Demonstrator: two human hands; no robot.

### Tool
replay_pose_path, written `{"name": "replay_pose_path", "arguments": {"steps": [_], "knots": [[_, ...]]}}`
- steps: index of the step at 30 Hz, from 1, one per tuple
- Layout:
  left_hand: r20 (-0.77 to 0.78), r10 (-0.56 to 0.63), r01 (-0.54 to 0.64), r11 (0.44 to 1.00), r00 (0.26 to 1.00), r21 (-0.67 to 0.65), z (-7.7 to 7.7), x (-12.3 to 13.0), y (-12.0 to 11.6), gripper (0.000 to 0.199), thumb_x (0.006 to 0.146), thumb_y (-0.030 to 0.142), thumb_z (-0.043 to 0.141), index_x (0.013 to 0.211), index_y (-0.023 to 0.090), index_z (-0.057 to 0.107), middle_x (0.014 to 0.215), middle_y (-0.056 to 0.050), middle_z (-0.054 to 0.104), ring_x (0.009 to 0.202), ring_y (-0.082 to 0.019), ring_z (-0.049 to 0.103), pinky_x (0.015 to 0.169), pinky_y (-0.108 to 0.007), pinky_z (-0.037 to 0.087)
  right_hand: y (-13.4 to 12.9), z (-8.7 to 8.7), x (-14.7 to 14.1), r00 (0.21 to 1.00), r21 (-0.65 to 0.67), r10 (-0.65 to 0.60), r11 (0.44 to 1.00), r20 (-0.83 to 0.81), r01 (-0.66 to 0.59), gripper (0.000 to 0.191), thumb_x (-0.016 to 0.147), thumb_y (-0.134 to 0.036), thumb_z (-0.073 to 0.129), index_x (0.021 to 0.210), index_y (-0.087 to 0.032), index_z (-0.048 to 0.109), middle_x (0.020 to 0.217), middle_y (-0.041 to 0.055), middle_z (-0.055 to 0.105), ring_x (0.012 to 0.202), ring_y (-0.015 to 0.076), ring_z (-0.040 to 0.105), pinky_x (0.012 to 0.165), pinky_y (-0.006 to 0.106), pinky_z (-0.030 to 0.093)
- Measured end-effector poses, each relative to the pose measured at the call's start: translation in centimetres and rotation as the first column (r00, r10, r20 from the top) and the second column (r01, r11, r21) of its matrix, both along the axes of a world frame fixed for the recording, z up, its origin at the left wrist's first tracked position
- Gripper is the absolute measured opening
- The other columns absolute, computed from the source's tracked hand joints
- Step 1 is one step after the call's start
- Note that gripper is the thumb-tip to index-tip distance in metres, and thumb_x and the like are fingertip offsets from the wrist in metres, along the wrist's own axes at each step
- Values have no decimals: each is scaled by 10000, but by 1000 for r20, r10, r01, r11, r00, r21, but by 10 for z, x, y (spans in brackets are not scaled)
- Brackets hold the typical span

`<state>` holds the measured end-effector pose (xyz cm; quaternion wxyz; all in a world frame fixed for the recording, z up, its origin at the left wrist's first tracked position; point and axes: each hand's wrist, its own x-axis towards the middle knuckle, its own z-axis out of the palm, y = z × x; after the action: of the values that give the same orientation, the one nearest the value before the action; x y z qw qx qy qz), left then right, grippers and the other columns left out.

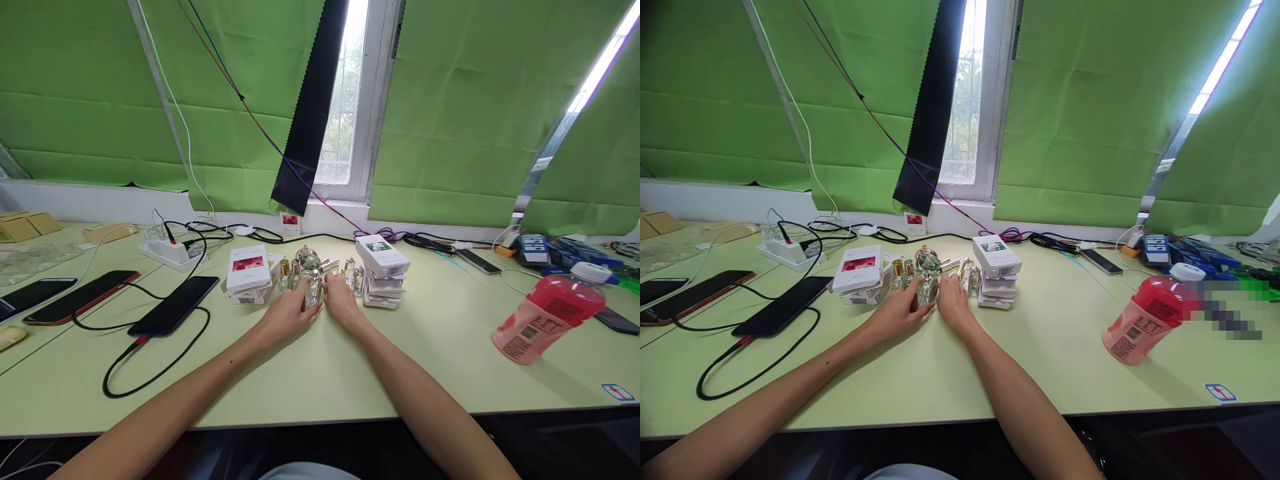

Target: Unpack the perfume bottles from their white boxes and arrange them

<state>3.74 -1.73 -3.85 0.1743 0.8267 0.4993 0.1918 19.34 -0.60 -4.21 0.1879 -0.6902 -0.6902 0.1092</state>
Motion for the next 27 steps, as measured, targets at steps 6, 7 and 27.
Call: {"name": "replay_pose_path", "arguments": {"steps": [6,7,27], "knots": [[-12,-2,2,1000,1000,13,0,0,0,478,915,490,507,1294,207,438,714,-14,674,645,-235,624,571,-286,339,2,-1,0,999,43,-10,999,-37,12,347,894,-51,507,1212,-177,564,1216,122,593,972,214,647,783,287,444],[-15,0,0,1000,1000,9,0,0,0,483,914,486,507,1302,207,437,720,-17,678,652,-237,628,576,-287,342,3,-2,0,999,55,-12,998,-37,14,353,893,-53,512,1217,-185,560,1217,117,587,959,208,647,781,285,444],[-14,15,-15,1000,1000,4,2,1,-1,493,902,464,531,1319,213,455,719,-33,678,667,-255,648,607,-293,377,5,-8,-3,999,130,-44,991,-1,43,277,948,-151,516,1214,-218,552,1198,99,567,874,196,656,750,292,443]]}}
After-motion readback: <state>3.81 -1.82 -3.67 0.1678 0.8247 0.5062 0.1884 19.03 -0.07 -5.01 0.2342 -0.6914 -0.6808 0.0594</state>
